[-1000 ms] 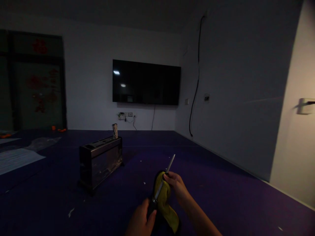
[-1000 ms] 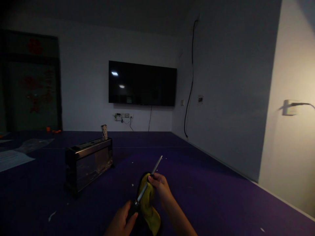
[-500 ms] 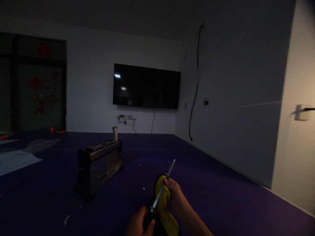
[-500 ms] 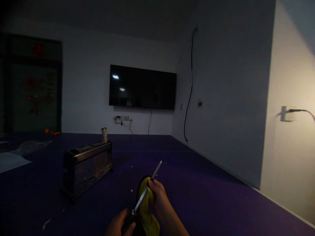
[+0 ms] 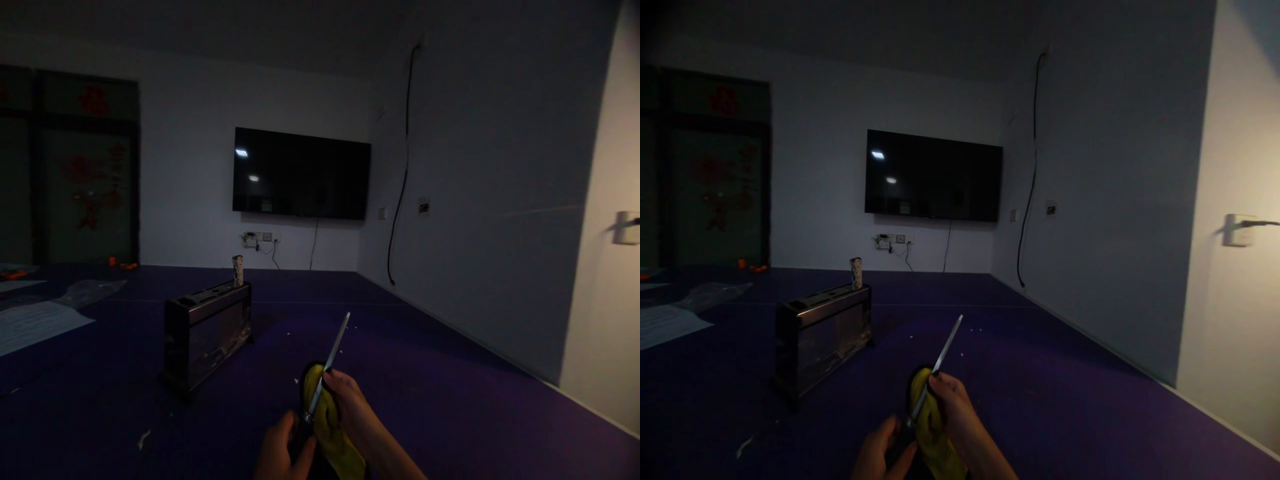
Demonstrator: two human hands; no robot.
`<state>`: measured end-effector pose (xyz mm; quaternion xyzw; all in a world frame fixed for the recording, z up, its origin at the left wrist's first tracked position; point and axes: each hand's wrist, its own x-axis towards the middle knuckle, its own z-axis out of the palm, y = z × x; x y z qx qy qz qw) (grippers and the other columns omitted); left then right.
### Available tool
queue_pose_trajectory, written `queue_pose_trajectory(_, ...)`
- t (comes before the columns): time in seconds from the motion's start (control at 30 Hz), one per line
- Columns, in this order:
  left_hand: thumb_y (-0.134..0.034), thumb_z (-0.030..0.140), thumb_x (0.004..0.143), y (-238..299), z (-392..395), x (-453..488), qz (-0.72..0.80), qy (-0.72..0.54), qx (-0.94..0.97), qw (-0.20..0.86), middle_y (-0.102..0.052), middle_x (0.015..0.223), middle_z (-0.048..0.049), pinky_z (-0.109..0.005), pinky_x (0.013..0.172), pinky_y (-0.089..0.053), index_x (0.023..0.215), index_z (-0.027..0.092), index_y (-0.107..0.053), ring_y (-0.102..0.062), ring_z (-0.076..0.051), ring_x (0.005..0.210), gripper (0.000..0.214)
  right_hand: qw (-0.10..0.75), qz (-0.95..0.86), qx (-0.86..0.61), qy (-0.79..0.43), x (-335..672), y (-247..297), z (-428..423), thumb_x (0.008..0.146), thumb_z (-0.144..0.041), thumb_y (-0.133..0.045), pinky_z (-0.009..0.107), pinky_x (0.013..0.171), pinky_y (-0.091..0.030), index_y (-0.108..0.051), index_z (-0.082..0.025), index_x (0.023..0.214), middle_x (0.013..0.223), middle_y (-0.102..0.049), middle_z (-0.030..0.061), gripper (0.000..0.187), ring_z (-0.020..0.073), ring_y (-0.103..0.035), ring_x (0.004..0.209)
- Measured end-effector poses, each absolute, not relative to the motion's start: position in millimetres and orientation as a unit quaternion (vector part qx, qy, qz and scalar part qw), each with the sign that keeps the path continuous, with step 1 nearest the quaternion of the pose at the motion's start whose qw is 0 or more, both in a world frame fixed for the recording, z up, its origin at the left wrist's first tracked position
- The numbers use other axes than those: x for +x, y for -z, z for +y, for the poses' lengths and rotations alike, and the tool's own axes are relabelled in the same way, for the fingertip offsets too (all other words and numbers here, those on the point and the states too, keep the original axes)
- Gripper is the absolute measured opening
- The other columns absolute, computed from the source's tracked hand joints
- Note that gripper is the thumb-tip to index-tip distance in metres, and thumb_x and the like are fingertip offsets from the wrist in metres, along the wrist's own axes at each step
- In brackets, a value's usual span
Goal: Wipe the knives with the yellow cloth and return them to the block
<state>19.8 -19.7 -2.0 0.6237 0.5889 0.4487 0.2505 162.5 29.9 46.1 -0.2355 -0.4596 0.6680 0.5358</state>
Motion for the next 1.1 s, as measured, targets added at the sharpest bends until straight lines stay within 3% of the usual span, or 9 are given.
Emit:
queue_pose_trajectory(0.33,-0.047,0.059,0.072,-1,-23,13,0.57,-0.486,0.599,0.283,-0.061,0.113,-0.0125,-0.028,0.091,-0.043,0.108,0.014,-0.059,-0.054,-0.024,0.108,0.059,0.467,-0.524,-0.225,-0.675,152,-37,26,0.062,-0.036,-0.076,0.022,0.051,-0.04,-0.065,-0.009,0.07,0.061,-0.062,0.0035,0.03,0.0111,-0.056,0.052)
queue_pose_trajectory(0.63,-0.044,0.056,0.077,-8,-27,12,0.558,-0.461,0.627,0.287,-0.063,0.111,-0.0113,-0.029,0.091,-0.042,0.112,0.016,-0.058,-0.055,-0.023,0.104,0.056,0.489,-0.537,-0.255,-0.638,152,-36,26,0.06,-0.036,-0.078,0.022,0.054,-0.041,-0.066,-0.01,0.072,0.065,-0.063,0.0033,0.032,0.0107,-0.056,0.054)
queue_pose_trajectory(0.83,-0.04,0.06,0.076,-6,-24,8,0.554,-0.452,0.642,0.277,-0.065,0.107,-0.0111,-0.03,0.091,-0.042,0.104,0.02,-0.063,-0.056,-0.024,0.104,0.054,0.485,-0.538,-0.271,-0.633,152,-30,31,0.059,-0.039,-0.078,0.023,0.056,-0.041,-0.066,-0.011,0.074,0.066,-0.062,0.0027,0.034,0.0115,-0.055,0.055)
queue_pose_trajectory(1.1,-0.044,0.058,0.075,-4,-19,12,0.557,-0.453,0.606,0.342,-0.057,0.121,-0.0115,-0.032,0.097,-0.038,0.11,0.018,-0.059,-0.049,-0.024,0.116,0.056,0.489,-0.547,-0.275,-0.622,157,-34,32,0.058,-0.04,-0.078,0.022,0.053,-0.04,-0.066,-0.011,0.071,0.064,-0.063,0.0027,0.035,0.0115,-0.055,0.054)
